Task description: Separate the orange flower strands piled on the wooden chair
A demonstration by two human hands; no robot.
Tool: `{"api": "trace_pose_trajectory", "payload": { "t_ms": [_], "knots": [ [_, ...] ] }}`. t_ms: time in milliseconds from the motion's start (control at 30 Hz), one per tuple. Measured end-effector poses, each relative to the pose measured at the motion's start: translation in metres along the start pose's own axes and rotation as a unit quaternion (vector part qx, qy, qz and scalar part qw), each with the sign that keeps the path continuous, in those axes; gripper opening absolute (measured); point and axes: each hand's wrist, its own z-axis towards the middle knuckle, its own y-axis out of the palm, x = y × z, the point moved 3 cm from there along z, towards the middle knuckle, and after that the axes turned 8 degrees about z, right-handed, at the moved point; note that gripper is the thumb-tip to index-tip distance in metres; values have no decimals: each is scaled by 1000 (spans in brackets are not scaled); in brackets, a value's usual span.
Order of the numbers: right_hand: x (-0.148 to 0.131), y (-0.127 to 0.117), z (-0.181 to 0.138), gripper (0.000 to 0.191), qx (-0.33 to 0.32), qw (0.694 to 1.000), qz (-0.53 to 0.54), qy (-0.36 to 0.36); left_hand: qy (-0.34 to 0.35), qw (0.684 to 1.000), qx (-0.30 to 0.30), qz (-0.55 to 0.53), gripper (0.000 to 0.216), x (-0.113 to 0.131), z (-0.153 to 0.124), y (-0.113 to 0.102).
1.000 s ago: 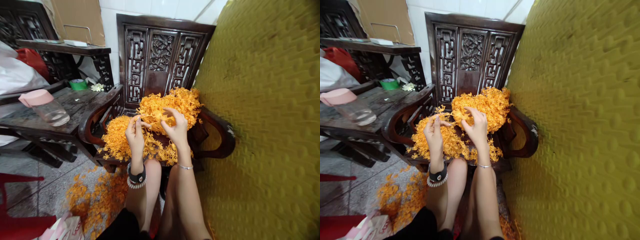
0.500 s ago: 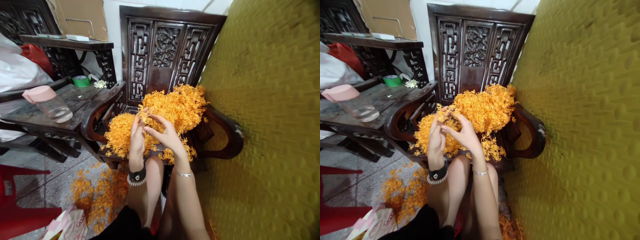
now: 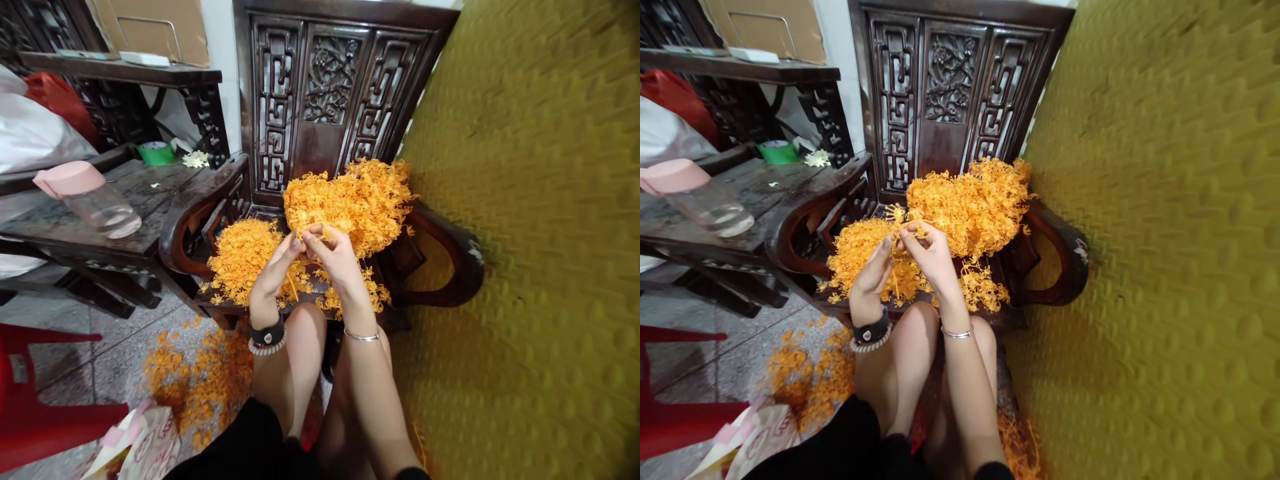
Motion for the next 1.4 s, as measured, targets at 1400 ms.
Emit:
{"api": "trace_pose_trajectory", "payload": {
  "t_ms": [1400],
  "knots": [
    [-80, -29, -33, 10, 181, 951, 176, -181, 115, 970, 200, -75, 13, 12, 11, -3]
  ]
}}
